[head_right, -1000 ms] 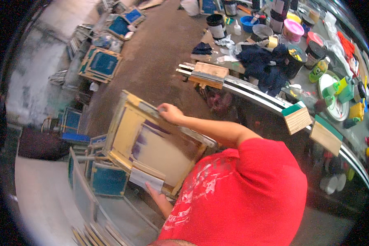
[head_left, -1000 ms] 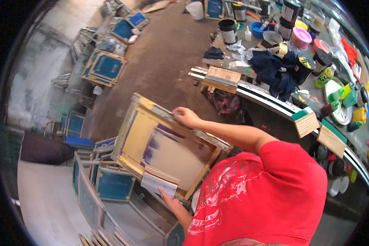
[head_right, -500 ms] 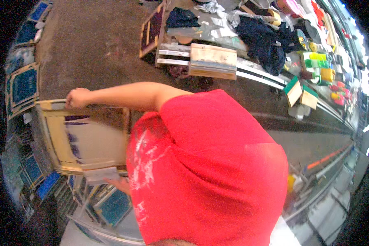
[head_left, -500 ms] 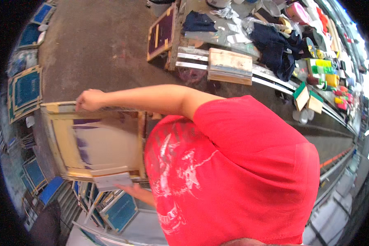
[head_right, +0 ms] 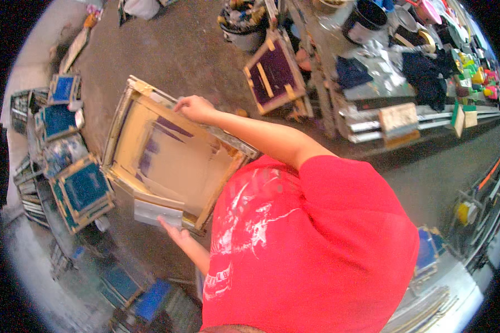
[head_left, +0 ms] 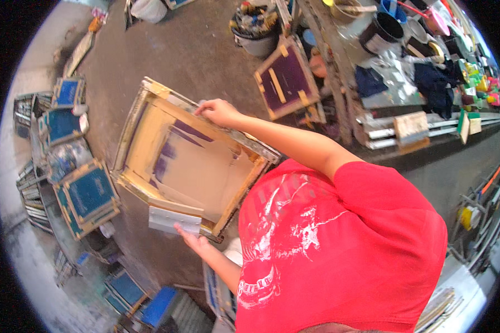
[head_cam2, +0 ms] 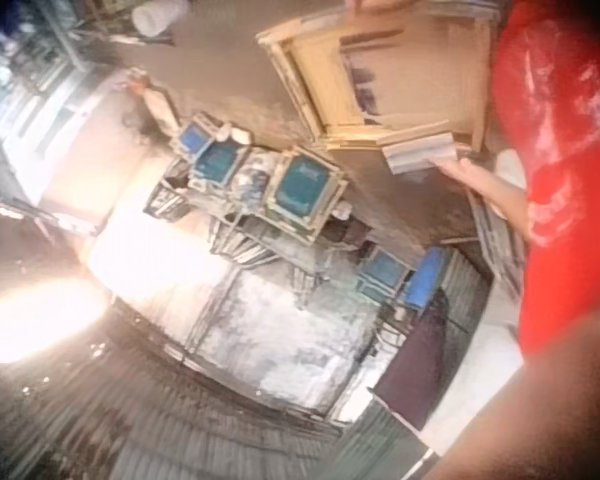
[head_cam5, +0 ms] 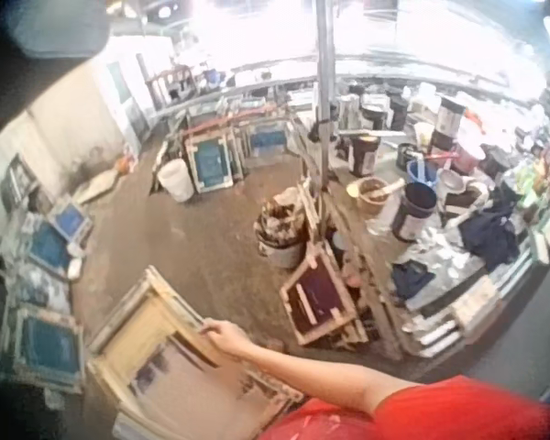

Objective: The person repeatedly places a white rectangular object onto a screen printing frame and uses a squeegee to pull purple ink across the mesh. The person lifts the frame, moves to a workbench, and pours liquid from a bottle onto the screen before returning to the press to continue printing.

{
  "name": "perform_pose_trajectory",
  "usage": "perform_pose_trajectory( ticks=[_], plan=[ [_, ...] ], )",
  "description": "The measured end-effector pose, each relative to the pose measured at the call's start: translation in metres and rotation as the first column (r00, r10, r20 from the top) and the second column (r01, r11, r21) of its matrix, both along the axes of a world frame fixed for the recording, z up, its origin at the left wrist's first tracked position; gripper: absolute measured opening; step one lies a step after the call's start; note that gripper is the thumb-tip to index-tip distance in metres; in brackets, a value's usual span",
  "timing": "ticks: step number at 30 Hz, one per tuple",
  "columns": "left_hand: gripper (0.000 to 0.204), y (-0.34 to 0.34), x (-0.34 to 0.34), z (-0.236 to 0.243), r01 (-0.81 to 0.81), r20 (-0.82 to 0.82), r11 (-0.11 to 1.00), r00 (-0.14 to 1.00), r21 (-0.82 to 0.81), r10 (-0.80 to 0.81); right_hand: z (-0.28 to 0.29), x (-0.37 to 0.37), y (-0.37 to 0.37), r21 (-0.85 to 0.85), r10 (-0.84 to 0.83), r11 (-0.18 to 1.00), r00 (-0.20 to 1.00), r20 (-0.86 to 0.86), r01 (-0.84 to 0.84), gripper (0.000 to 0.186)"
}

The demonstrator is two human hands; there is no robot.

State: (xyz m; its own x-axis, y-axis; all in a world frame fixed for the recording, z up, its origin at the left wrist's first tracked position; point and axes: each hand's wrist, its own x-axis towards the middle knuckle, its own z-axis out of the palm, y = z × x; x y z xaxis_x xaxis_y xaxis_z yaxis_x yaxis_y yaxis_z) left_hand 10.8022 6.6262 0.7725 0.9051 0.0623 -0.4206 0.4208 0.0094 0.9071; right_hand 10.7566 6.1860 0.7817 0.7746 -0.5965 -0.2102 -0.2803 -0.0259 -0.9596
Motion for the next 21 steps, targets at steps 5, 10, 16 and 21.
perform_pose_trajectory(
  ticks=[5,10,16,21],
  plan=[
    [0.085,-0.130,0.148,0.014,0.211,0.044,0.977,0.976,0.021,-0.212,-0.014,0.095,-0.104,-0.042,-0.176,0.983,0.979,0.105,0.181,0.027],
    [0.074,-0.208,0.267,-0.005,0.313,-0.002,0.941,0.949,-0.126,-0.316,-0.020,0.145,-0.184,-0.038,-0.259,0.963,0.956,0.135,0.267,0.024],
    [0.071,-0.350,0.388,-0.025,0.405,-0.071,0.914,0.911,-0.034,-0.406,-0.032,0.184,-0.273,0.010,-0.430,0.902,0.892,0.139,0.432,0.022],
    [0.064,-0.530,0.517,-0.005,0.603,-0.001,0.798,0.798,0.004,-0.603,-0.026,0.231,-0.359,0.127,-0.643,0.766,0.752,0.147,0.630,0.023]
  ],
)
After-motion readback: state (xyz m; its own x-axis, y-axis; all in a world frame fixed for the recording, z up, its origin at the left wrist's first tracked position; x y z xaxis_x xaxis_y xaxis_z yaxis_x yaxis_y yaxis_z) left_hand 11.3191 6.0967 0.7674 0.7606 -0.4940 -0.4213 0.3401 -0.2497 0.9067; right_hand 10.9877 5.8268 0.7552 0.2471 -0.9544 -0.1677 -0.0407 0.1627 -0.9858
